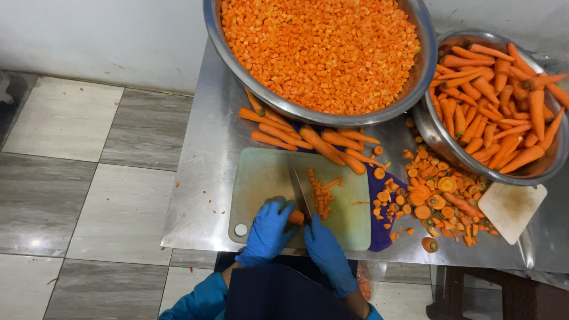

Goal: The person, wearing blue gloves, dices carrots on a cutting board with a knife at a stainless steel prep table. They take whole carrots from a bowl, trim and slice them into small pieces, and add the diced pieces to a large bowl already filled with diced carrots, with trimmings accumulating beside the board.

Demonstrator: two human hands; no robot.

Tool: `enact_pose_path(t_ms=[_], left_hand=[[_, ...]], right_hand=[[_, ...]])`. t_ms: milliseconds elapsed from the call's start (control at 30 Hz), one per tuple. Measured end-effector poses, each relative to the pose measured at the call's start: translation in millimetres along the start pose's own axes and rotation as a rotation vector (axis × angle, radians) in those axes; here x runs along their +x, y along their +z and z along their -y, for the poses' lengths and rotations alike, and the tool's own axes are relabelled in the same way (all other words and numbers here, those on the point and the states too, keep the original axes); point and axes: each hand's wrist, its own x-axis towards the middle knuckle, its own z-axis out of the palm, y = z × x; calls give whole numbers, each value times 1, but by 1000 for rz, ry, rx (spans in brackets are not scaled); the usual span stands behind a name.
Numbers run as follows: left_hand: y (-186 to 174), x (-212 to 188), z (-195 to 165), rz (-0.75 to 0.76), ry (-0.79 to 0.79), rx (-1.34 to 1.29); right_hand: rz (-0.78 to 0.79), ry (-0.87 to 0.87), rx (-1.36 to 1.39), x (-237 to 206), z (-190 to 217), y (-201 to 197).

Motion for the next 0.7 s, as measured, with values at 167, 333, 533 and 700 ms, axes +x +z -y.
enact_pose_path(t_ms=[167,333,533,700], left_hand=[[-3,6,10,141,77,-14],[-5,0,17,-10,-56,-309],[-2,-13,21,-88,-61,9],[-17,-10,20,-108,-69,-96]], right_hand=[[-29,-41,43,-2,-7,-1],[9,14,55,-2,-7,-9],[41,-14,-115,-9,-4,-15],[-154,-442,-263,-22,-9,-17]])
